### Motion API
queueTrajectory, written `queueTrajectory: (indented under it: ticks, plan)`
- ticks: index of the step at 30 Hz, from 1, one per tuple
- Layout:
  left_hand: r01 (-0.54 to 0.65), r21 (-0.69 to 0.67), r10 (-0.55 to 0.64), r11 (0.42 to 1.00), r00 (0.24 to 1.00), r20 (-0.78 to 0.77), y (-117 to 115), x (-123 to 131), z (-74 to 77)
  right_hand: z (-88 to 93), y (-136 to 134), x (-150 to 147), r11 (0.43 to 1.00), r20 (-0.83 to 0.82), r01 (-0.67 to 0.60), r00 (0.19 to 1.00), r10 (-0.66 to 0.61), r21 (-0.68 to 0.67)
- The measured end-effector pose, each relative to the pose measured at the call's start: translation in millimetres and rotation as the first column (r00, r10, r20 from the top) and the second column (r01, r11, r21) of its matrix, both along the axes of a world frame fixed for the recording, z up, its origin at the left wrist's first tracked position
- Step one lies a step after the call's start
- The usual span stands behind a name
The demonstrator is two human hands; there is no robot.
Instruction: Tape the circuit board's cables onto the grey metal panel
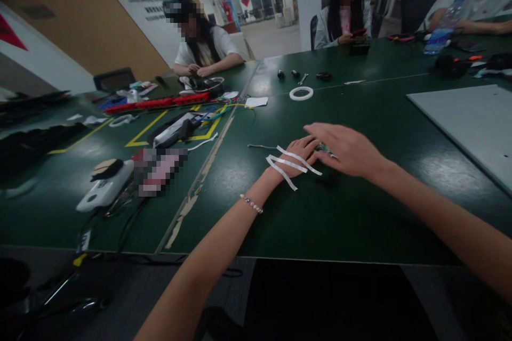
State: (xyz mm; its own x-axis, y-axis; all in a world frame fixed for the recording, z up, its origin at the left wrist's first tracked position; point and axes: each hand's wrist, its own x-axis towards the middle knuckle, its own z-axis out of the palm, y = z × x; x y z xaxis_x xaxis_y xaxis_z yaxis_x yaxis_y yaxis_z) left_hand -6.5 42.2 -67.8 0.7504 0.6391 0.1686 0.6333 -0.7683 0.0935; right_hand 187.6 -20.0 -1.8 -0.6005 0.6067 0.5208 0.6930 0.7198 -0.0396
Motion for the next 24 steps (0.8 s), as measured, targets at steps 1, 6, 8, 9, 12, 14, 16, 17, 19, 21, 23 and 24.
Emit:
queueTrajectory:
  ticks: [1,6,8,9,12,14,16,17,19,21,23,24]
  plan:
    - [-0.001,0.014,0.001,1.0,1.0,0.002,0.4,0.1,0.6,1.9,3.7,22.7,0.99,-0.019,0.144,0.989,-0.144,-0.014]
    - [-0.029,-0.02,0.029,0.999,1.0,0.002,2.7,1.2,1.2,-42.6,20.1,176.9,0.453,0.019,0.888,0.456,-0.89,-0.075]
    - [-0.029,-0.025,0.03,0.999,1.0,0.004,3.4,1.2,0.1,-76.6,23.2,237.2,0.196,0.076,0.968,0.21,-0.975,-0.156]
    - [-0.027,-0.025,0.027,0.999,1.0,0.005,3.7,1.1,-0.3,-92.5,24.4,261.7,0.113,0.131,0.972,0.141,-0.981,-0.204]
    - [-0.014,-0.021,0.015,1.0,1.0,0.015,4.5,0.4,-0.3,-125.0,28.4,304.3,-0.016,0.263,0.905,0.107,-0.959,-0.426]
    - [-0.002,-0.022,0.003,1.0,1.0,0.022,4.9,-0.2,0.8,-132.6,31.8,310.2,-0.03,0.289,0.868,0.133,-0.948,-0.496]
    - [0.007,-0.029,-0.006,1.0,1.0,0.03,5.2,-0.8,2.2,-133.1,34.4,306.7,-0.036,0.29,0.865,0.128,-0.949,-0.501]
    - [0.011,-0.037,-0.01,0.999,0.999,0.034,5.3,-1.0,2.9,-132.1,35.2,303.9,-0.042,0.292,0.869,0.119,-0.949,-0.492]
    - [0.017,-0.056,-0.014,0.998,0.999,0.048,5.4,-1.3,4.1,-129.7,35.1,299.3,-0.056,0.309,0.876,0.108,-0.945,-0.479]
    - [0.024,-0.071,-0.018,0.997,0.997,0.076,5.2,-1.4,4.9,-127.9,33.5,296.7,-0.057,0.315,0.881,0.107,-0.943,-0.469]
    - [0.039,-0.077,-0.031,0.996,0.994,0.108,4.9,-1.3,5.4,-126.3,31.4,294.5,-0.044,0.307,0.887,0.112,-0.945,-0.46]
    - [0.05,-0.075,-0.04,0.996,0.991,0.124,4.9,-1.2,5.5,-125.3,30.5,292.7,-0.035,0.303,0.889,0.118,-0.946,-0.457]
